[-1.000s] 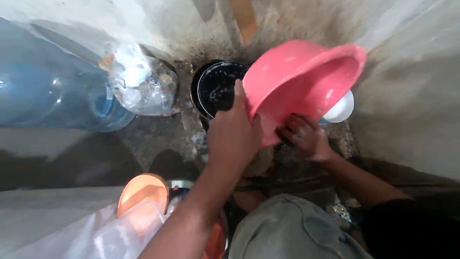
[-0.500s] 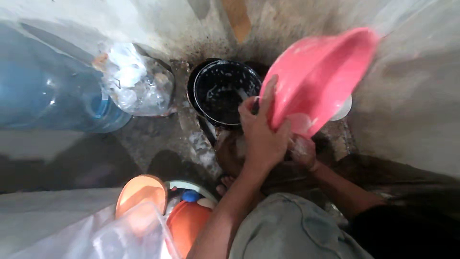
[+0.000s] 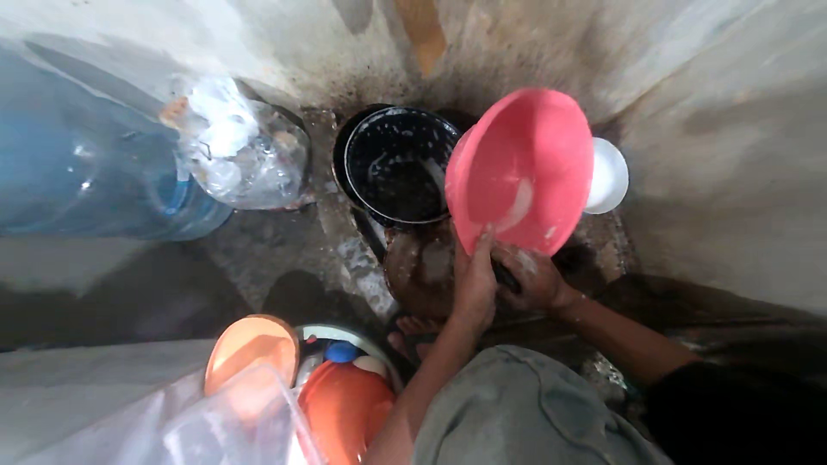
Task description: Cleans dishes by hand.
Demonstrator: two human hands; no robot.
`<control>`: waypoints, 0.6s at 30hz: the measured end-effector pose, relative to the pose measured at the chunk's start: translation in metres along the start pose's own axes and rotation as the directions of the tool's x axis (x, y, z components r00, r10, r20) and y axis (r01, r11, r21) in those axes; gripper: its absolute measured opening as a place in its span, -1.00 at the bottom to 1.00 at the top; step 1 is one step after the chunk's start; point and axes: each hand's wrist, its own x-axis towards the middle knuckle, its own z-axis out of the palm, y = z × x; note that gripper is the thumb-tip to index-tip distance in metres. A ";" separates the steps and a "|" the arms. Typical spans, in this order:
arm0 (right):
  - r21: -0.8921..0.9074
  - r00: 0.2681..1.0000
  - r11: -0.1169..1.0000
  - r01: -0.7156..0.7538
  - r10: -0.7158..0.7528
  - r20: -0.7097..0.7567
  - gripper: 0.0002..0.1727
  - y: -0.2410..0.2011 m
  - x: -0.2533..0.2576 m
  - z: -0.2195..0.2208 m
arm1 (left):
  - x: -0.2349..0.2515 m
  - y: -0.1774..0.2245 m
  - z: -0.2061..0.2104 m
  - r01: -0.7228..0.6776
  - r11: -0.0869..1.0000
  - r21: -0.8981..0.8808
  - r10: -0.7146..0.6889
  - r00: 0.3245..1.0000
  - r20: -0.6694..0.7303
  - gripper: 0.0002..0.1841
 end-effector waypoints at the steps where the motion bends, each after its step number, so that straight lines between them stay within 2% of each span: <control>1: 0.038 0.996 0.999 -0.030 0.027 0.081 -0.43 0.005 -0.002 -0.003 | -0.001 -0.002 0.001 -0.031 0.999 0.017 0.032 0.997 -0.072 -0.46; 3: -0.031 0.986 0.997 -0.067 0.071 0.154 -0.49 0.019 -0.005 -0.012 | -0.003 0.000 0.002 -0.117 0.989 0.089 0.131 0.976 -0.175 -0.68; 5: -0.217 0.986 0.971 -0.103 0.129 0.107 -0.66 0.037 -0.003 -0.024 | -0.010 0.008 0.002 -0.171 0.965 0.197 0.217 0.946 -0.242 -0.78; 7: -0.397 0.949 0.881 -0.258 0.309 0.069 -0.70 0.050 0.013 -0.042 | -0.017 0.014 0.002 -0.184 0.942 0.280 0.262 0.925 -0.276 -0.82; 9: -0.518 0.893 0.772 -0.368 0.449 0.034 -0.73 0.057 0.034 -0.052 | -0.021 0.012 0.000 -0.226 0.917 0.329 0.318 0.912 -0.260 -0.73; 11: -0.545 0.864 0.737 -0.401 0.501 0.042 -0.71 0.054 0.050 -0.043 | -0.021 0.008 -0.002 -0.273 0.889 0.367 0.364 0.908 -0.207 -0.42; 12: -0.527 0.860 0.749 -0.400 0.506 0.065 -0.66 0.050 0.053 -0.033 | -0.021 0.007 -0.002 -0.291 0.873 0.392 0.384 0.904 -0.186 -0.34; 14: -0.375 0.874 0.823 -0.427 0.481 0.060 -0.59 0.037 0.053 -0.010 | -0.022 0.008 0.000 -0.316 0.836 0.448 0.413 0.901 -0.135 -0.23; 16: -0.124 0.846 0.841 -0.527 0.533 0.027 -0.66 0.009 0.057 0.003 | -0.024 0.009 -0.001 -0.325 0.800 0.504 0.434 0.894 -0.112 -0.18; 18: 0.034 0.833 0.834 -0.550 0.546 0.091 -0.70 -0.005 0.053 0.008 | -0.024 0.008 -0.004 -0.301 0.791 0.532 0.437 0.887 -0.149 -0.19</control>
